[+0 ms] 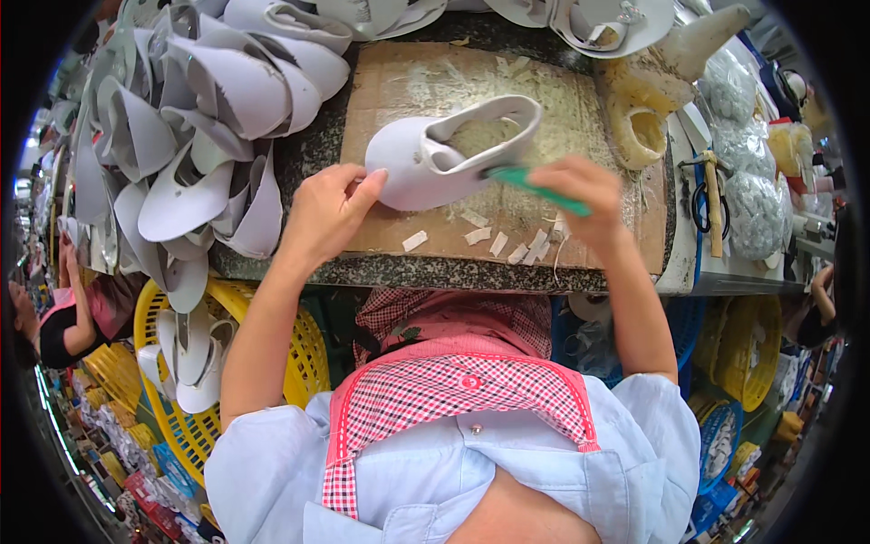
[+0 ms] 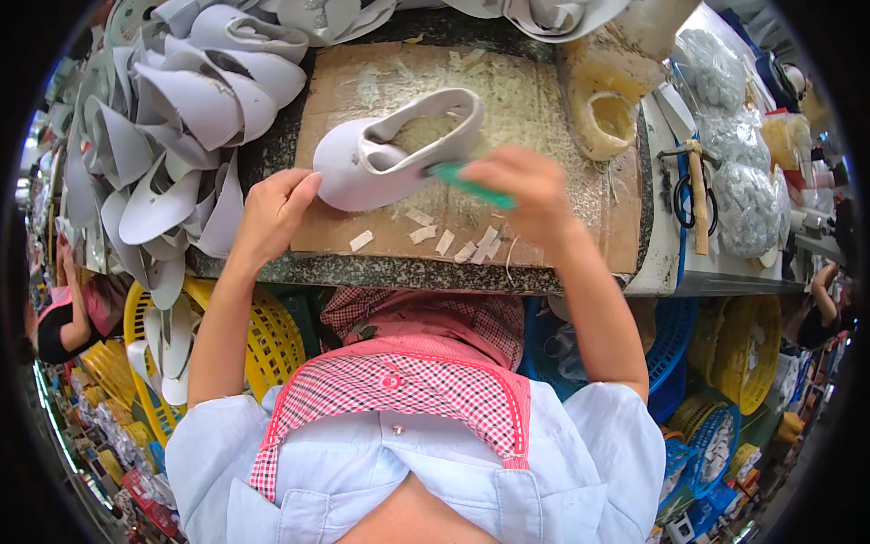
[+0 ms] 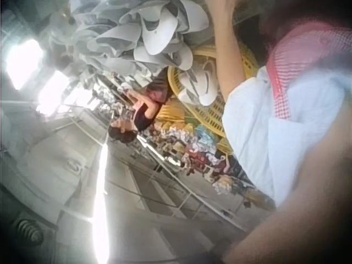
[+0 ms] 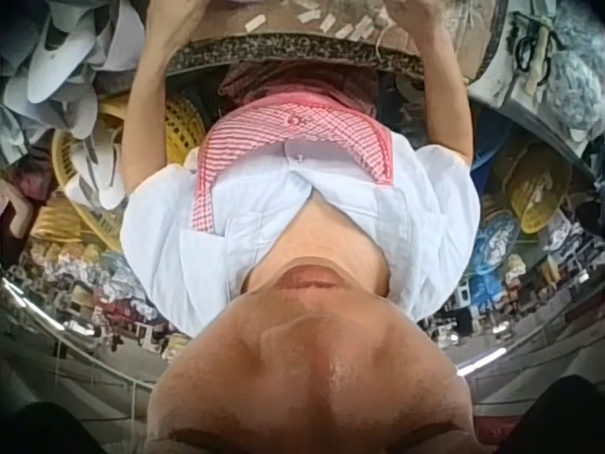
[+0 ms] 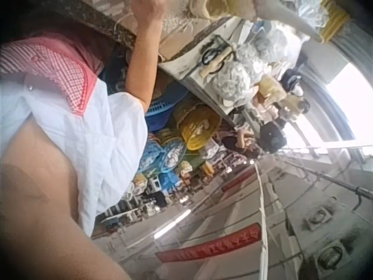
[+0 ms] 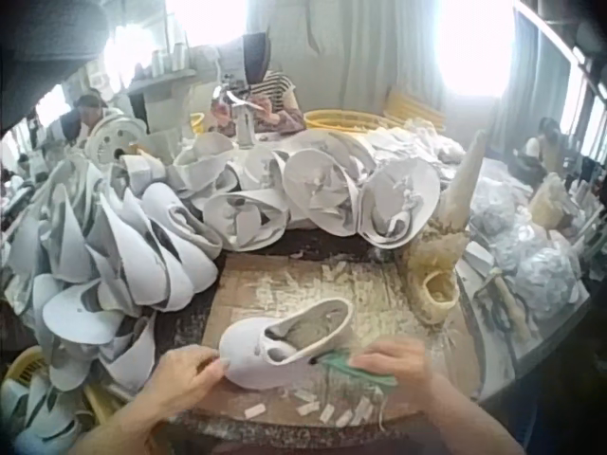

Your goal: The person applies adhesive to shoe components using a hand brush.

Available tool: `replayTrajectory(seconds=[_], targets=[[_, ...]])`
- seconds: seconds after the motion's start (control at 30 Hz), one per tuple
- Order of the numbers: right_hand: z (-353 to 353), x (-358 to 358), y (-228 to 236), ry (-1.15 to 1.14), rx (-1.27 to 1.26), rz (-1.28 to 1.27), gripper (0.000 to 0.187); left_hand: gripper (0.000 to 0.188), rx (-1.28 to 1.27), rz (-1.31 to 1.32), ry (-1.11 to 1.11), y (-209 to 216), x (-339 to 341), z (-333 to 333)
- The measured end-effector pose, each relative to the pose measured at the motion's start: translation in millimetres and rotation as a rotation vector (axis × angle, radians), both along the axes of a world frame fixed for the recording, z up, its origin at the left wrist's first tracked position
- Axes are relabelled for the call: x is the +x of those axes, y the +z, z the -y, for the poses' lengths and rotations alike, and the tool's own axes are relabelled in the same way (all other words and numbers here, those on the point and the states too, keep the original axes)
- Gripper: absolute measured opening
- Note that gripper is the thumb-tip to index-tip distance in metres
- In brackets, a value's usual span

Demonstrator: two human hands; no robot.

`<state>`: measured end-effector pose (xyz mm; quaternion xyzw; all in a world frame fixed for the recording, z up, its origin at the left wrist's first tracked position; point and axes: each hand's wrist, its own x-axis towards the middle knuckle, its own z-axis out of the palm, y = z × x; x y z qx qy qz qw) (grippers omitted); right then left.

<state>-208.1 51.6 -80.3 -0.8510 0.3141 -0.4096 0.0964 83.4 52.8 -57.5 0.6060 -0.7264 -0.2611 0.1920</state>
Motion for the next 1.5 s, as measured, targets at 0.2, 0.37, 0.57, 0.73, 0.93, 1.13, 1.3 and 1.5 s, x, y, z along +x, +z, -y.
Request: replayTrajectory(seconds=[0.2,0.37,0.57,0.73,0.93,1.13,1.3,1.5], targets=[[-17,33,41,0.197,-0.018,0.066,0.012,0.017,0.338,-0.944,0.146,-26,-7,-1],[7,-8,25,0.06,-0.026,-0.162,0.014,0.018,0.544,-1.232,0.086,-29,-15,21],[-12,-92,61,-0.302,0.117,0.19,0.011,0.041,0.647,-1.45,-0.223,-25,-63,41],[3,-122,29,-0.747,-0.082,0.001,0.01,0.054,0.901,-1.768,-0.409,-12,-110,52],[-13,-129,51,-0.617,-0.212,0.224,0.01,0.024,0.614,-1.477,-0.32,-4,-118,66],[-39,-155,18,-0.78,0.211,0.736,0.006,0.006,0.263,-1.027,-0.345,67,-97,76],[-34,-69,19,-0.407,0.212,0.656,0.007,0.007,0.098,-0.685,-0.363,80,-102,80],[-6,-34,-3,-0.567,-0.066,0.076,0.012,0.004,0.044,-0.576,-0.428,78,-130,79]])
